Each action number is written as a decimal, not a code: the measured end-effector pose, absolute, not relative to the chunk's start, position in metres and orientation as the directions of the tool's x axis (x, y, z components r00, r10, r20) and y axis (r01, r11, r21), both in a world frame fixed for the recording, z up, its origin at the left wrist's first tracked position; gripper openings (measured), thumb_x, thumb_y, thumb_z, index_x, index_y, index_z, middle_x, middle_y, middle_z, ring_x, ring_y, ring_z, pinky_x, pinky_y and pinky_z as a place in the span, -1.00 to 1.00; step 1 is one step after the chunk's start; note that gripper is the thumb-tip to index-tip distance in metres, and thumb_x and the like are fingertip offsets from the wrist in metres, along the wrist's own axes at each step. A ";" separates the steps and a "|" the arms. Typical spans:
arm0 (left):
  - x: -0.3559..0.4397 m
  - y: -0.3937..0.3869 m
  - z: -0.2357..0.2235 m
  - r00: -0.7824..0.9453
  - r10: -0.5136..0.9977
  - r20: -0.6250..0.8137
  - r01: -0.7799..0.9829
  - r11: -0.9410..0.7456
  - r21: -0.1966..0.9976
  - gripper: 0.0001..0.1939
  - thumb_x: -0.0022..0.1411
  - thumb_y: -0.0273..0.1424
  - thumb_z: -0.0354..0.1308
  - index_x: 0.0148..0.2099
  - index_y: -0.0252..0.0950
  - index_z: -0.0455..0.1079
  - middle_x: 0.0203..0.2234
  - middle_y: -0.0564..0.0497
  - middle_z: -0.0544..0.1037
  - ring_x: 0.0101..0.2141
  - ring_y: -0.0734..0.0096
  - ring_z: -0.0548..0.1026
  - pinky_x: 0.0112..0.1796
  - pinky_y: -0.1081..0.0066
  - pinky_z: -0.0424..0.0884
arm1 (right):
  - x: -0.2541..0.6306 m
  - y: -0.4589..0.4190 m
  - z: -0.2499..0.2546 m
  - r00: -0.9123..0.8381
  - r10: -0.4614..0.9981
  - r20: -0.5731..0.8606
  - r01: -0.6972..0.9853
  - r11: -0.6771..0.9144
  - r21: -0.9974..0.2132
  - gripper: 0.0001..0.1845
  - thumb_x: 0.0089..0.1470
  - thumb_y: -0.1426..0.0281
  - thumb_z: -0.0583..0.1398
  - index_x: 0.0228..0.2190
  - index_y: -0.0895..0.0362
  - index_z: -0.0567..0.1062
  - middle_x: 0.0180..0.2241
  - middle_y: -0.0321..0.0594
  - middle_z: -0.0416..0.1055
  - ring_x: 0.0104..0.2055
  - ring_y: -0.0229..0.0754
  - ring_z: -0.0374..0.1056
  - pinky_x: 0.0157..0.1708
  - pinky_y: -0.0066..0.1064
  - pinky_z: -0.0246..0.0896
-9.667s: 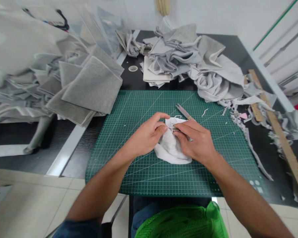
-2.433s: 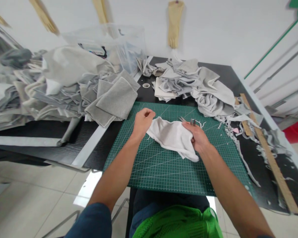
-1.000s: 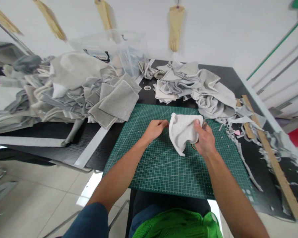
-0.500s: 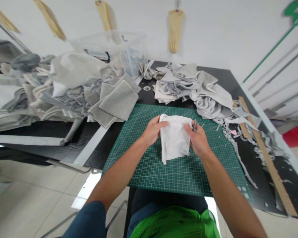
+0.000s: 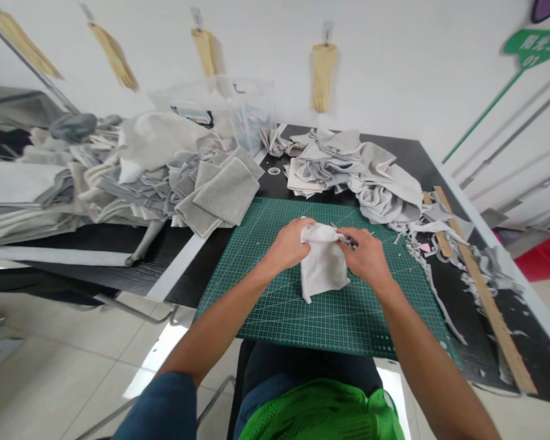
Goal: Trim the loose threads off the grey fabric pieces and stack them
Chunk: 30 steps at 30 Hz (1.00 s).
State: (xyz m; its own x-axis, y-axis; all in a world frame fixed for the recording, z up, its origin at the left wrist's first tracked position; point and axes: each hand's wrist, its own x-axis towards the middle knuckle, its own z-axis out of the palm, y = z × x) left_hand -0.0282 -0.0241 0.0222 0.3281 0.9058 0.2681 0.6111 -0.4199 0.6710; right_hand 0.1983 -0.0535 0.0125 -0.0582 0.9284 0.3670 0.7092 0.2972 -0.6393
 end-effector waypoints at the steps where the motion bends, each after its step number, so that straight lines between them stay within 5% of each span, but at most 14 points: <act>1: -0.027 -0.028 0.023 0.326 0.909 0.258 0.664 -0.415 0.622 -0.54 0.11 -0.60 0.12 0.06 -0.27 0.50 -0.10 -0.13 0.55 -0.03 0.14 0.49 0.09 0.15 0.40 | 0.199 -0.054 0.013 -0.058 0.922 0.383 0.736 0.298 -0.607 -0.69 0.15 0.31 0.24 -0.07 -0.02 0.64 -0.25 -0.14 0.57 -0.19 0.00 0.37 -0.10 -0.14 0.27; 5: -0.030 -0.036 0.027 0.253 0.918 0.305 0.768 -0.383 0.514 -0.84 0.17 -0.46 0.19 -0.21 -0.24 0.58 -0.09 -0.16 0.51 0.03 0.02 0.39 0.10 0.02 0.33 | 0.200 -0.054 0.016 -0.053 0.887 0.459 0.763 0.332 -0.555 -0.79 0.15 0.26 0.25 -0.23 0.03 0.67 -0.25 -0.09 0.49 -0.11 0.04 0.32 -0.07 -0.14 0.24; 8: -0.037 -0.033 0.030 0.235 0.925 0.299 0.640 -0.379 0.669 -0.90 0.05 -0.46 0.26 -0.30 -0.27 0.52 0.05 -0.11 0.50 0.10 0.03 0.36 0.14 0.06 0.29 | 0.198 -0.052 0.022 -0.029 0.872 0.488 0.702 0.365 -0.611 -0.80 0.13 0.22 0.27 -0.32 0.09 0.61 -0.20 -0.09 0.45 -0.09 0.00 0.33 -0.07 -0.19 0.22; 11: -0.043 -0.027 0.025 0.204 0.964 0.168 0.380 -0.236 0.894 -0.93 0.13 -0.42 0.17 -0.28 -0.27 0.42 -0.24 -0.05 0.55 -0.22 0.27 0.47 -0.16 0.27 0.41 | 0.192 -0.049 0.026 0.004 0.912 0.410 0.603 0.325 -0.728 -0.69 0.20 0.14 0.22 -0.45 0.08 0.47 -0.41 -0.28 0.38 -0.33 -0.16 0.26 -0.29 -0.33 0.13; 15: -0.044 -0.015 0.009 0.035 0.992 0.121 0.291 -0.126 0.949 -0.90 0.24 -0.35 0.11 -0.30 -0.23 0.24 -0.45 0.09 0.36 -0.43 0.43 0.33 -0.39 0.42 0.27 | 0.174 -0.036 0.020 0.112 0.940 0.322 0.452 0.240 -0.859 -0.52 0.22 0.00 0.17 -0.54 0.08 0.35 -0.56 -0.40 0.21 -0.46 -0.26 0.10 -0.43 -0.39 -0.05; 19: -0.049 0.008 0.000 -0.094 0.984 0.149 0.437 -0.094 0.895 -0.91 0.30 -0.39 0.09 -0.14 -0.24 0.28 -0.36 0.07 0.42 -0.31 0.42 0.40 -0.26 0.44 0.34 | 0.151 -0.016 0.002 0.185 0.972 0.144 0.320 0.079 -0.944 -0.51 0.15 -0.09 0.17 -0.42 0.09 0.45 -0.48 -0.35 0.36 -0.44 -0.25 0.18 -0.43 -0.42 0.02; 24: -0.063 0.041 0.001 -0.152 0.976 0.159 0.500 -0.063 0.864 -0.65 0.34 -0.43 0.06 0.15 -0.32 0.24 -0.12 -0.10 0.49 -0.10 0.29 0.47 -0.05 0.32 0.39 | 0.129 0.004 -0.025 0.248 0.965 0.087 0.359 -0.008 -0.933 -0.43 0.11 0.04 0.20 0.03 0.14 0.44 -0.15 -0.13 0.52 -0.23 -0.13 0.38 -0.23 -0.36 0.24; 27: -0.066 0.046 0.000 -0.161 0.965 0.205 0.622 -0.062 0.781 -0.43 0.30 -0.41 0.14 0.31 -0.38 0.16 0.12 -0.32 0.39 0.15 0.03 0.37 0.13 0.12 0.30 | 0.124 0.008 -0.042 0.251 0.965 0.072 0.411 -0.039 -0.911 -0.57 0.03 0.21 0.24 -0.08 0.16 0.51 -0.12 -0.06 0.51 -0.13 -0.04 0.39 -0.08 -0.27 0.25; 30: -0.059 0.034 -0.010 0.100 0.968 0.231 0.886 -0.193 0.423 -0.55 0.31 -0.42 0.09 0.23 -0.35 0.35 0.14 -0.35 0.38 0.20 -0.11 0.32 0.19 -0.02 0.21 | 0.119 0.012 -0.056 0.191 0.981 0.014 0.421 -0.069 -0.904 -0.81 0.02 0.28 0.23 -0.33 0.12 0.55 -0.32 -0.12 0.53 -0.24 -0.04 0.42 -0.10 -0.24 0.28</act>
State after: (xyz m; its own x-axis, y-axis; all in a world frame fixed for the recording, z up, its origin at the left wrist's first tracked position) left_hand -0.0594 0.0336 -0.0101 0.1004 0.9678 0.2309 0.8856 -0.1927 0.4226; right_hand 0.1194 0.0115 -0.0563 0.1911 0.9815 0.0138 0.4213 -0.0693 -0.9043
